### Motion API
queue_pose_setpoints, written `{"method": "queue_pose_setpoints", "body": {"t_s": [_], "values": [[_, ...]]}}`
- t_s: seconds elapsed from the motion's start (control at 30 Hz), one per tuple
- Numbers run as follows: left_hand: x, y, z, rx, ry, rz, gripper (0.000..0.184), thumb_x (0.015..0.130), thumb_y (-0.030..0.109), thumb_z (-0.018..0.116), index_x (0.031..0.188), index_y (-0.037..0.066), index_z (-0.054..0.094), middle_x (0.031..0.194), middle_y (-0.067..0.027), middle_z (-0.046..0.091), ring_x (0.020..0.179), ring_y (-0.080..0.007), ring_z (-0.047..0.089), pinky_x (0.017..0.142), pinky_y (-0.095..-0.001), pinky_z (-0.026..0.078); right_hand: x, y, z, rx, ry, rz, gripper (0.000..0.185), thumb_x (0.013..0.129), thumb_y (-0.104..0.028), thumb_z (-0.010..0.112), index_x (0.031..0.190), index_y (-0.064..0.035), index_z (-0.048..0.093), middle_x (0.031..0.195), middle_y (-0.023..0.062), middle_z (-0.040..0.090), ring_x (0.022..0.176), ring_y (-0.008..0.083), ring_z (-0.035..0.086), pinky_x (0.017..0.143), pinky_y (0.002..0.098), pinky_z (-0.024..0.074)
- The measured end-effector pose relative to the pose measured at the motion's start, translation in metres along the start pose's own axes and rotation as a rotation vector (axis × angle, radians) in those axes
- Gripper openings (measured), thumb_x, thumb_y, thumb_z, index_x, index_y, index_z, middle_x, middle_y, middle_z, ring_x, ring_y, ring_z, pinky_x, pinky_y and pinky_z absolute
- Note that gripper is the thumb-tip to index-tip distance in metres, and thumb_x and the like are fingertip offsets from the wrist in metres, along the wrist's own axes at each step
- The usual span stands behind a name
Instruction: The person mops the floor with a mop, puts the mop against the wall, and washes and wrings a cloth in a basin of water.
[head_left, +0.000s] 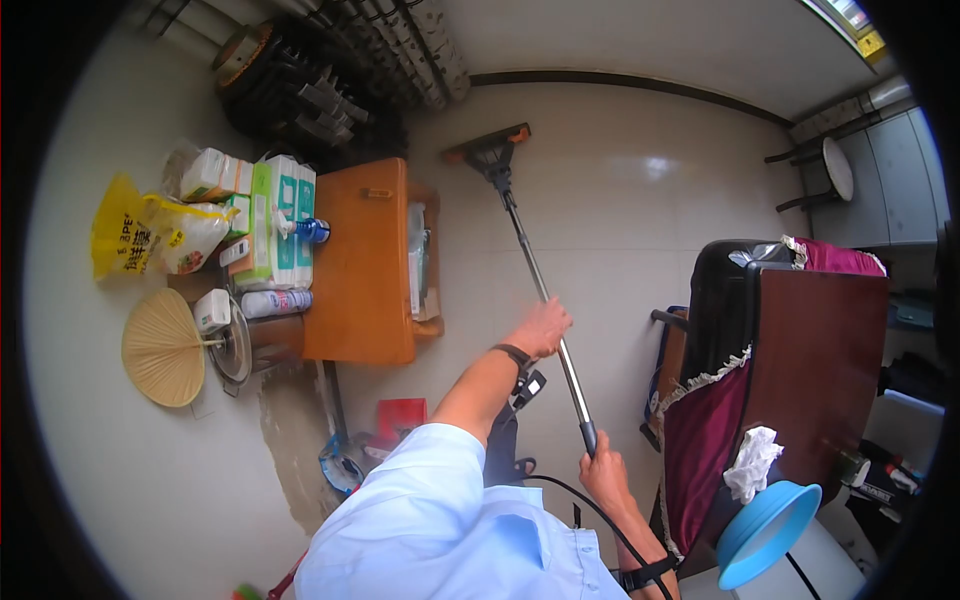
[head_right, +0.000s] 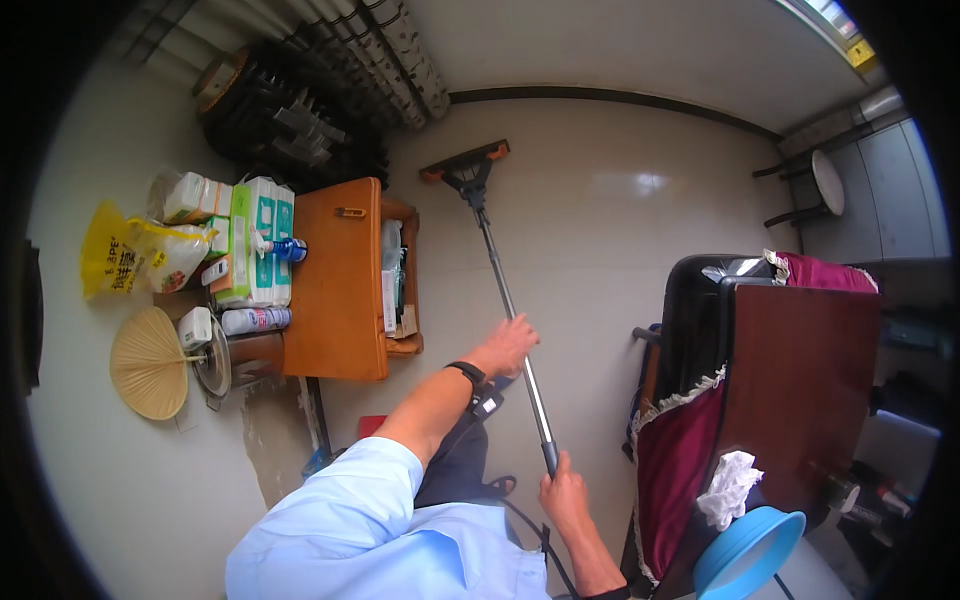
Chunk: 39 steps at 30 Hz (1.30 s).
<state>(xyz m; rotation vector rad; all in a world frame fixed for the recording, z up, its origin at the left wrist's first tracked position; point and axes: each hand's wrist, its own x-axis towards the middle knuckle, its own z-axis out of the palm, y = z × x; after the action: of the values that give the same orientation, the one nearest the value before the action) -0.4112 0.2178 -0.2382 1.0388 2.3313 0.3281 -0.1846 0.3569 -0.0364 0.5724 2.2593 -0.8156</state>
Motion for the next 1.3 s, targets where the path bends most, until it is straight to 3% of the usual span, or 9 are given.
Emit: {"method": "queue_pose_setpoints", "body": {"t_s": [0.27, 0.4, 0.53, 0.63, 0.7, 0.8, 1.03, 1.2, 1.3], "values": [[-0.075, 0.141, 0.114, 0.069, -0.076, 0.064, 0.038, 0.081, 0.033, 0.068, 0.112, 0.011, 0.061, 0.108, -0.0097, 0.060, 0.120, -0.0284, 0.047, 0.104, -0.0611, 0.028, -0.157, 0.137, 0.042, -0.020, -0.043, 0.027, 0.038, 0.084, -0.013, 0.058, 0.117, -0.0007, 0.044, 0.072, 0.0310, 0.063, 0.071, 0.0496, 0.064, 0.065, 0.0561, 0.0505], [-0.149, 0.254, 0.185, 0.081, -0.234, 0.141, 0.037, 0.079, 0.032, 0.067, 0.109, 0.010, 0.062, 0.105, -0.0119, 0.062, 0.115, -0.0297, 0.053, 0.104, -0.0620, 0.028, -0.266, 0.278, 0.112, -0.015, -0.102, 0.046, 0.036, 0.085, -0.014, 0.057, 0.117, -0.0022, 0.045, 0.074, 0.0314, 0.062, 0.074, 0.0494, 0.063, 0.066, 0.0563, 0.0502], [-0.218, 0.367, 0.274, 0.082, -0.365, 0.357, 0.028, 0.073, 0.027, 0.064, 0.094, 0.011, 0.069, 0.098, -0.0120, 0.069, 0.103, -0.0316, 0.063, 0.100, -0.0585, 0.034, -0.401, 0.383, 0.160, 0.001, -0.167, 0.179, 0.035, 0.088, -0.020, 0.054, 0.117, -0.0009, 0.050, 0.085, 0.0314, 0.063, 0.082, 0.0491, 0.062, 0.072, 0.0552, 0.0497], [-0.251, 0.437, 0.296, -0.002, -0.702, 0.509, 0.024, 0.068, 0.029, 0.069, 0.084, 0.011, 0.074, 0.088, -0.0125, 0.072, 0.092, -0.0294, 0.068, 0.082, -0.0471, 0.047, -0.496, 0.447, 0.196, -0.057, -0.235, 0.270, 0.036, 0.091, -0.024, 0.052, 0.118, 0.0001, 0.054, 0.094, 0.0313, 0.063, 0.087, 0.0490, 0.062, 0.076, 0.0543, 0.0493], [-0.272, 0.463, 0.312, -0.085, -0.749, 0.550, 0.026, 0.067, 0.030, 0.072, 0.082, 0.009, 0.073, 0.086, -0.0134, 0.071, 0.088, -0.0325, 0.068, 0.077, -0.0446, 0.052, -0.550, 0.477, 0.226, -0.107, -0.276, 0.301, 0.038, 0.092, -0.027, 0.051, 0.118, 0.0008, 0.056, 0.099, 0.0313, 0.063, 0.091, 0.0488, 0.061, 0.079, 0.0537, 0.0491], [-0.287, 0.467, 0.311, -0.146, -0.789, 0.618, 0.028, 0.067, 0.029, 0.074, 0.084, 0.008, 0.073, 0.087, -0.0137, 0.071, 0.089, -0.0344, 0.068, 0.078, -0.0445, 0.054, -0.590, 0.499, 0.249, -0.134, -0.319, 0.343, 0.040, 0.093, -0.029, 0.050, 0.117, 0.0013, 0.059, 0.102, 0.0308, 0.063, 0.093, 0.0479, 0.061, 0.080, 0.0526, 0.0487], [-0.263, 0.395, 0.262, -0.111, -0.702, 0.543, 0.024, 0.064, 0.023, 0.071, 0.086, 0.011, 0.072, 0.087, -0.0106, 0.071, 0.090, -0.0301, 0.068, 0.083, -0.0456, 0.050, -0.488, 0.424, 0.189, 0.076, -0.127, 0.286, 0.034, 0.085, -0.022, 0.060, 0.110, 0.0004, 0.058, 0.083, 0.0275, 0.060, 0.077, 0.0420, 0.060, 0.071, 0.0487, 0.0478], [-0.194, 0.292, 0.257, -0.027, -0.217, 0.421, 0.009, 0.071, 0.018, 0.065, 0.077, 0.014, 0.070, 0.080, -0.0080, 0.067, 0.087, -0.0284, 0.065, 0.083, -0.0494, 0.044, -0.371, 0.348, 0.156, 0.204, 0.137, -0.046, 0.032, 0.079, -0.017, 0.066, 0.105, -0.0003, 0.058, 0.070, 0.0251, 0.059, 0.065, 0.0379, 0.060, 0.064, 0.0459, 0.0472], [-0.149, 0.230, 0.203, 0.144, -0.047, 0.269, 0.012, 0.076, 0.019, 0.062, 0.084, 0.014, 0.069, 0.089, -0.0072, 0.065, 0.101, -0.0270, 0.059, 0.087, -0.0508, 0.042, -0.268, 0.241, 0.091, 0.194, -0.010, 0.092, 0.033, 0.080, -0.016, 0.060, 0.108, 0.0023, 0.058, 0.077, 0.0261, 0.064, 0.075, 0.0413, 0.067, 0.067, 0.0454, 0.0518]]}}
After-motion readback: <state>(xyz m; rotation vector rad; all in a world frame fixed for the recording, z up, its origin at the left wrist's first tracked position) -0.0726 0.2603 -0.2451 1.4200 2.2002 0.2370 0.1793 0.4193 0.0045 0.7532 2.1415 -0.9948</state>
